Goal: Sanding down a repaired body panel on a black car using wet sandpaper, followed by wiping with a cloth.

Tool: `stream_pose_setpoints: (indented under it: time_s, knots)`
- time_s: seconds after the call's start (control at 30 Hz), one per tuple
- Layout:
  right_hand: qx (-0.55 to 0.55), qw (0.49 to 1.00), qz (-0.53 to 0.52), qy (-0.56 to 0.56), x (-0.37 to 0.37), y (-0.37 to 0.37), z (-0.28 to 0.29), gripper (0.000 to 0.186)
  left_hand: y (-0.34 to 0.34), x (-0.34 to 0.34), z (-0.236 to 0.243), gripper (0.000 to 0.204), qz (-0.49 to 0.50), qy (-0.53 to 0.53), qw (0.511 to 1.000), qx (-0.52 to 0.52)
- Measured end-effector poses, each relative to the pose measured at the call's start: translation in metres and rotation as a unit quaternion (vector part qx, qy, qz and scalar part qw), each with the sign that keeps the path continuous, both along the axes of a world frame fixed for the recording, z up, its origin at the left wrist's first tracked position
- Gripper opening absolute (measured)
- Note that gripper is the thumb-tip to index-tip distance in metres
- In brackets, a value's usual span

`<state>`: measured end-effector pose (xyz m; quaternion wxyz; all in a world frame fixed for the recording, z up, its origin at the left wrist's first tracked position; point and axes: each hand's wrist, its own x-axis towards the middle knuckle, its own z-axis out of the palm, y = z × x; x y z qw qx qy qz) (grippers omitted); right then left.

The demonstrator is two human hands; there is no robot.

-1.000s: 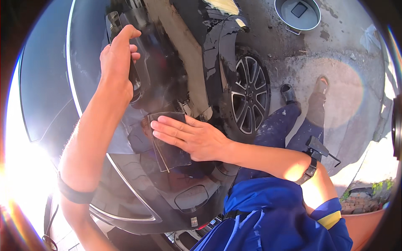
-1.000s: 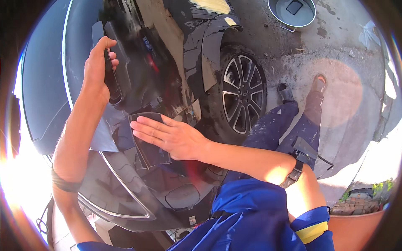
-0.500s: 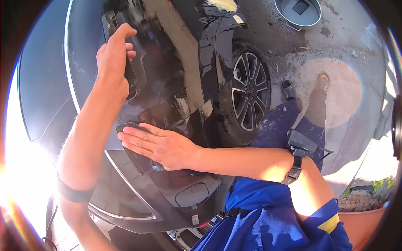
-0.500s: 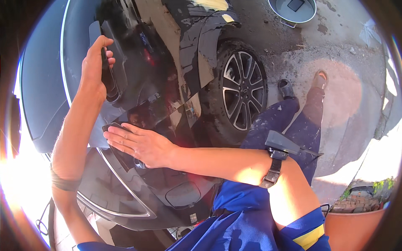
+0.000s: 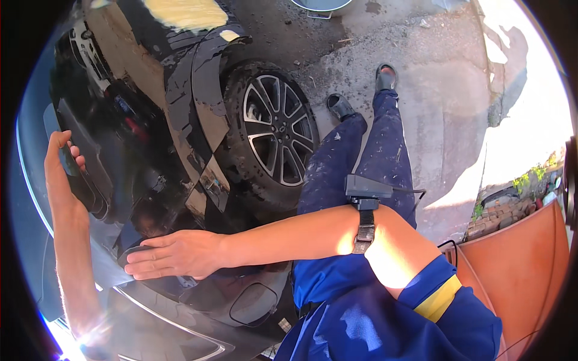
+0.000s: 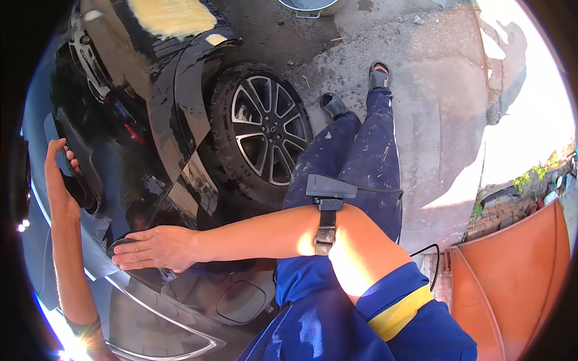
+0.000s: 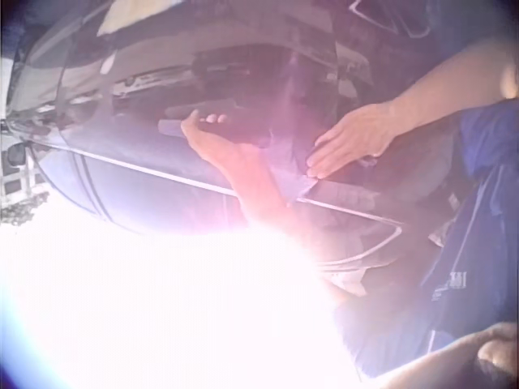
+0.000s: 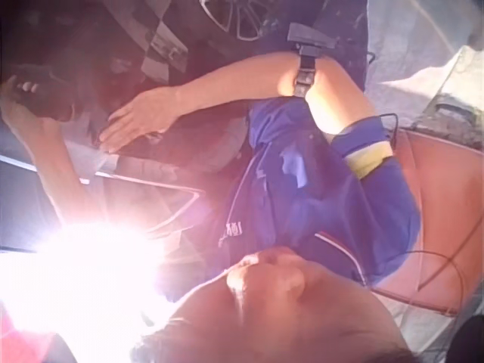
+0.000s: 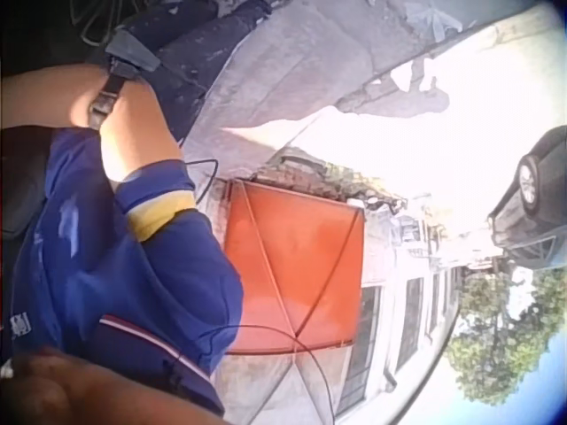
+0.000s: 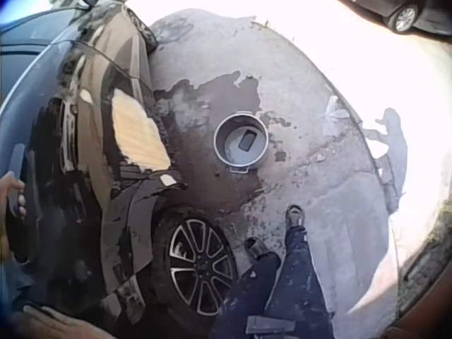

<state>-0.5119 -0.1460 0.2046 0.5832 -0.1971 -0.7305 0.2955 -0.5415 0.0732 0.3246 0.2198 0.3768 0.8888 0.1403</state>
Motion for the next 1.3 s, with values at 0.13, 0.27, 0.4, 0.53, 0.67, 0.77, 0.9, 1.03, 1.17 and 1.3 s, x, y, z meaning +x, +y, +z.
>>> stream_pose_setpoints:
  time_s: [0.13, 0.27, 0.4, 0.53, 0.67, 0.77, 0.9, 1.03, 1.17, 1.3]
  knots:
    - [-0.099, 0.993, 0.047, -0.032, 0.042, -0.004, -0.051, 0.097, 0.002, 0.013, -0.011, 0.031, -0.016, -0.006, 1.000, 0.013]
    - [-0.147, 0.987, 0.057, 0.035, 0.013, -0.002, 0.001, 0.094, 0.002, 0.000, -0.010, 0.031, -0.016, 0.007, 1.000, -0.005]
    - [-0.096, 0.993, 0.062, 0.013, 0.022, 0.011, -0.039, 0.095, -0.003, 0.004, 0.000, 0.030, 0.002, 0.029, 1.000, 0.009]
    - [-0.238, 0.970, 0.043, 0.003, 0.061, 0.008, -0.102, 0.108, -0.001, 0.020, -0.010, 0.028, -0.028, 0.019, 0.999, -0.003]
    - [-0.165, 0.983, 0.082, 0.009, 0.022, 0.004, -0.021, 0.120, -0.002, 0.010, -0.010, 0.030, 0.011, 0.033, 0.999, -0.001]
    - [-0.086, 0.995, 0.055, 0.024, -0.004, 0.010, 0.005, 0.117, -0.006, 0.019, -0.007, 0.030, 0.011, 0.021, 1.000, 0.015]
    - [-0.167, 0.984, 0.047, -0.042, 0.045, 0.010, -0.083, 0.119, -0.003, 0.022, -0.003, 0.029, 0.011, 0.027, 0.999, 0.016]
    - [-0.271, 0.959, 0.085, 0.018, 0.051, 0.006, -0.099, 0.125, -0.004, 0.025, -0.006, 0.028, 0.024, 0.039, 0.999, -0.002]
    - [-0.469, 0.882, 0.005, 0.046, 0.037, -0.025, -0.104, 0.126, -0.005, 0.022, -0.012, 0.028, 0.007, 0.014, 1.000, 0.003]
    - [-0.520, 0.848, -0.053, 0.086, 0.028, -0.016, -0.065, 0.121, -0.005, 0.031, -0.005, 0.030, -0.006, 0.026, 1.000, 0.012]
